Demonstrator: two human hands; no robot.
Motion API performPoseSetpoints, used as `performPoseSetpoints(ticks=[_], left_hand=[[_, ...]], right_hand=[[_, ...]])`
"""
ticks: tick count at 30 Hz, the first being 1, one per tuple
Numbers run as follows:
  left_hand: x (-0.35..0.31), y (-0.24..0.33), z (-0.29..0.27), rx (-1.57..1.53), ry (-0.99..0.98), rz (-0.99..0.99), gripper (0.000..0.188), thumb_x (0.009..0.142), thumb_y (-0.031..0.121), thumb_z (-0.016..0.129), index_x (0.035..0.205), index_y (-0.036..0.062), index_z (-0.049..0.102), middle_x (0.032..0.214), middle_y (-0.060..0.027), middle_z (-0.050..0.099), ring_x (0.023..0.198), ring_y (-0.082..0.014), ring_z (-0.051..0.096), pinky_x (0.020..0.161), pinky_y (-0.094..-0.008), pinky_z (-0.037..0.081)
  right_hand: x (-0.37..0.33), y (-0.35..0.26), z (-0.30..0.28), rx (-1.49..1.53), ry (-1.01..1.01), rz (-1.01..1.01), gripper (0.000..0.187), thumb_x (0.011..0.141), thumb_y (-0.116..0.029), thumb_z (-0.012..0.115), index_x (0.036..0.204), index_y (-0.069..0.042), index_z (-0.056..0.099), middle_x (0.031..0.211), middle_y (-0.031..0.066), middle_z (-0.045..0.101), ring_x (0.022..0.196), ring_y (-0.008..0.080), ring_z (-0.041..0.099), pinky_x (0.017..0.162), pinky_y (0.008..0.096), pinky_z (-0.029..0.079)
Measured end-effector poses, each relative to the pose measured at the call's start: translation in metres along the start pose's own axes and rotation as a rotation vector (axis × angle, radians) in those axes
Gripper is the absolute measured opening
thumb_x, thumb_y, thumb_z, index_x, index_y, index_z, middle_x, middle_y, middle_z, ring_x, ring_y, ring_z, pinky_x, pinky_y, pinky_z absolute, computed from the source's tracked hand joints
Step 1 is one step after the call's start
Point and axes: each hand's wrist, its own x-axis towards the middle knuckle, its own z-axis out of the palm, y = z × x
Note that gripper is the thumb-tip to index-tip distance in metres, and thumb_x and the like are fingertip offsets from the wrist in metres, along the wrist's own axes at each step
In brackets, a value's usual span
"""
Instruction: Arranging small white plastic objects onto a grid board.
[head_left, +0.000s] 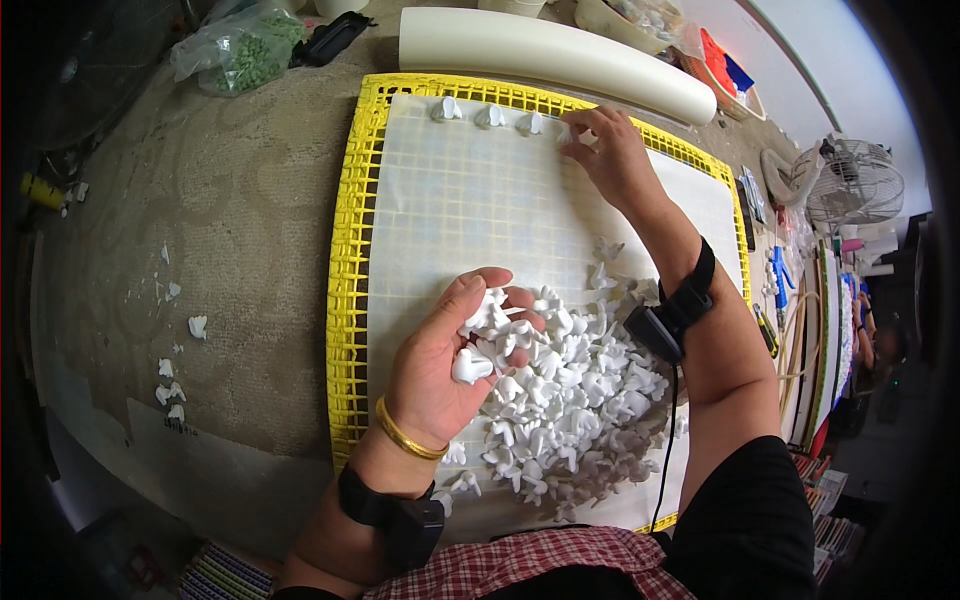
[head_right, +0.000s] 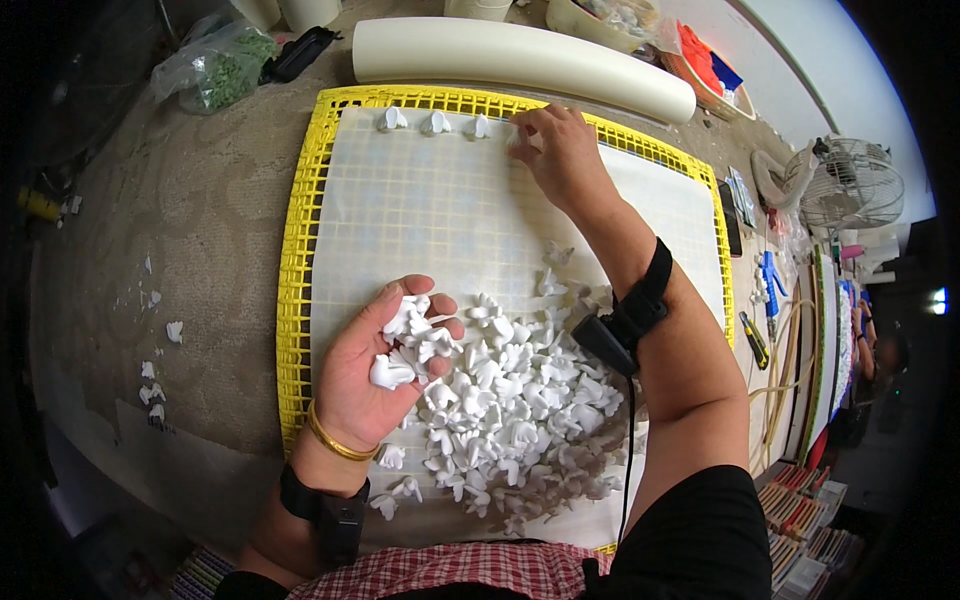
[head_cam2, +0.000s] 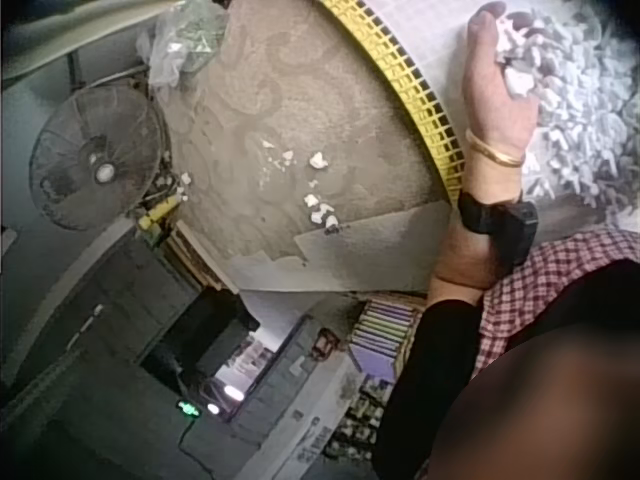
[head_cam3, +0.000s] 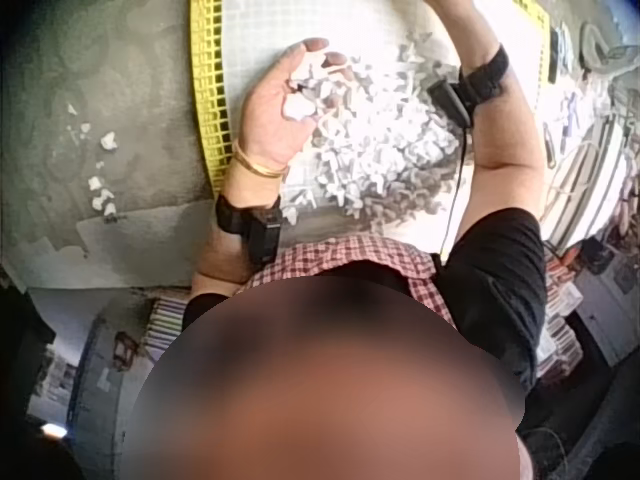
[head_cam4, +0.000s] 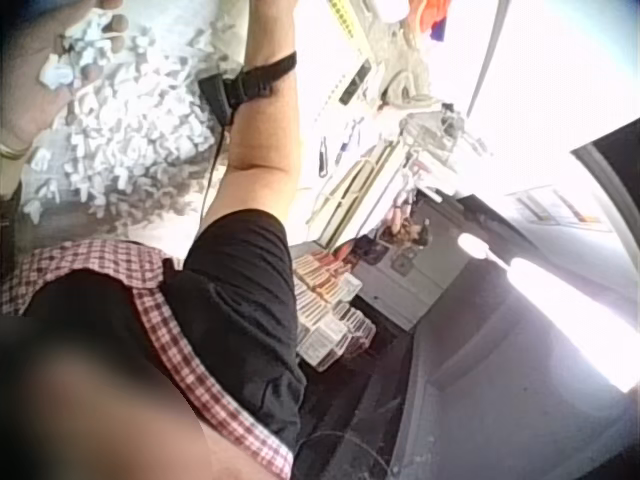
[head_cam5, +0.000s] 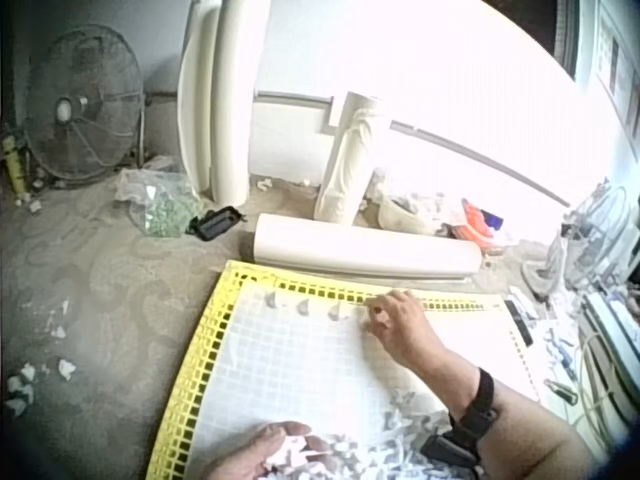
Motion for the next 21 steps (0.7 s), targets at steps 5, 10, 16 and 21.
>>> performPoseSetpoints(ticks=[5,10,16,21], left_hand=[[0.000,0.000,-0.002,0.005,-0.016,-0.004,0.033,0.101,0.031,0.048,0.121,0.0062,0.054,0.109,-0.0124,0.064,0.099,-0.0241,0.063,0.074,-0.0336,0.052],[0.000,0.000,-0.001,0.003,-0.017,-0.001,0.033,0.101,0.032,0.048,0.121,0.0062,0.055,0.109,-0.0123,0.064,0.099,-0.0241,0.063,0.074,-0.0338,0.052],[0.001,-0.001,0.001,-0.020,0.010,-0.016,0.031,0.101,0.028,0.048,0.121,0.0062,0.056,0.110,-0.0124,0.064,0.098,-0.0245,0.062,0.071,-0.0327,0.052],[0.000,0.000,-0.003,-0.030,-0.005,0.001,0.031,0.101,0.028,0.048,0.121,0.0073,0.056,0.112,-0.0121,0.064,0.100,-0.0245,0.062,0.073,-0.0329,0.050]], right_hand=[[0.001,-0.003,0.004,0.072,-0.032,0.174,0.029,0.072,-0.009,0.079,0.099,-0.005,0.070,0.092,0.0115,0.067,0.087,0.0297,0.063,0.081,0.0392,0.051],[0.002,0.005,0.009,0.118,-0.018,0.210,0.031,0.071,-0.011,0.081,0.099,-0.004,0.071,0.091,0.0119,0.067,0.086,0.0287,0.064,0.080,0.0382,0.051],[0.003,0.014,0.003,0.041,-0.041,0.137,0.031,0.072,-0.013,0.081,0.102,-0.006,0.071,0.098,0.0115,0.065,0.092,0.0283,0.062,0.084,0.0374,0.050],[-0.001,0.022,-0.032,0.174,-0.039,0.187,0.037,0.076,-0.012,0.078,0.112,-0.008,0.069,0.097,0.0072,0.061,0.090,0.0220,0.061,0.081,0.0336,0.050]])
